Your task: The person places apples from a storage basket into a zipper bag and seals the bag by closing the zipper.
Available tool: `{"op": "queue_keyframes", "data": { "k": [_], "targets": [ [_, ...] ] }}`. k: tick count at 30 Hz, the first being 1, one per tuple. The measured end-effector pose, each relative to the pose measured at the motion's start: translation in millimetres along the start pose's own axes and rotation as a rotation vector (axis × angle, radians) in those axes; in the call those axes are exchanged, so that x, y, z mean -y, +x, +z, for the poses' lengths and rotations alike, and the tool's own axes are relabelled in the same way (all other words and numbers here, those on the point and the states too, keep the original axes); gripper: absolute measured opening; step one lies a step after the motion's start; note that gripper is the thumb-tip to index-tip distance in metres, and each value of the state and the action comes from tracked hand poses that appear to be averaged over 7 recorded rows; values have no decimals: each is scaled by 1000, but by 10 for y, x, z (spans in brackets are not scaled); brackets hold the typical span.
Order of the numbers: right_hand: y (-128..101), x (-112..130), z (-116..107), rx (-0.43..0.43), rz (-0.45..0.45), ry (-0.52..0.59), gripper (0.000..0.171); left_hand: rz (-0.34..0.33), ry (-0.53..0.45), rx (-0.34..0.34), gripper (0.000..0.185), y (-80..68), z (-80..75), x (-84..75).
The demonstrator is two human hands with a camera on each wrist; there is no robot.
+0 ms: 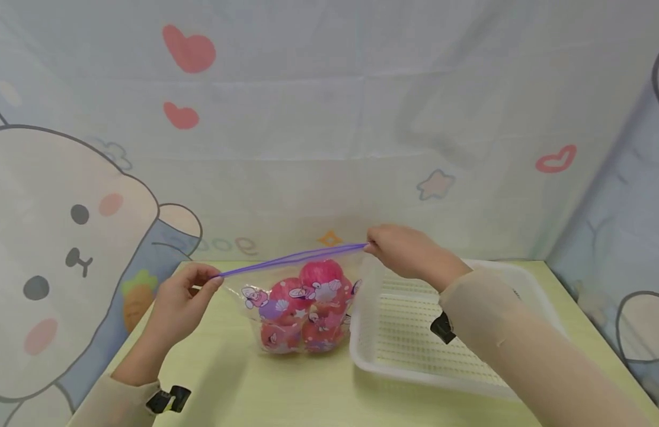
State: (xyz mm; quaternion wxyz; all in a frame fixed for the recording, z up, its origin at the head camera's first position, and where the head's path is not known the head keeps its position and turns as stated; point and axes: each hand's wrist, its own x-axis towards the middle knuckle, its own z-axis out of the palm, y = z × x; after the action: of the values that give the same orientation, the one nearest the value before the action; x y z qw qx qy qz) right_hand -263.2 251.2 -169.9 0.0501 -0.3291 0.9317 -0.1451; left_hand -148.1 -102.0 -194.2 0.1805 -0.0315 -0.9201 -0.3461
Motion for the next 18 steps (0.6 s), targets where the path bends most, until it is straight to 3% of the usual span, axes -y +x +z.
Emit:
{"op": "queue_keyframes", "data": {
  "k": [5, 10, 14, 18],
  "targets": [
    [-79, -29, 44, -36, -51, 109, 10, -2, 8, -21, 7, -1, -12, 14],
    [-143, -31, 92, -55, -35, 234, 13, -60, 1, -44, 7, -50, -20, 74],
    [-178, -10, 107, -85, -34, 264, 16, -94, 2, -54, 8, -89, -21, 120],
    [-197, 16, 111, -103, -52, 262, 17, -78, 10, -81, 8, -95, -8, 141]
  ]
}}
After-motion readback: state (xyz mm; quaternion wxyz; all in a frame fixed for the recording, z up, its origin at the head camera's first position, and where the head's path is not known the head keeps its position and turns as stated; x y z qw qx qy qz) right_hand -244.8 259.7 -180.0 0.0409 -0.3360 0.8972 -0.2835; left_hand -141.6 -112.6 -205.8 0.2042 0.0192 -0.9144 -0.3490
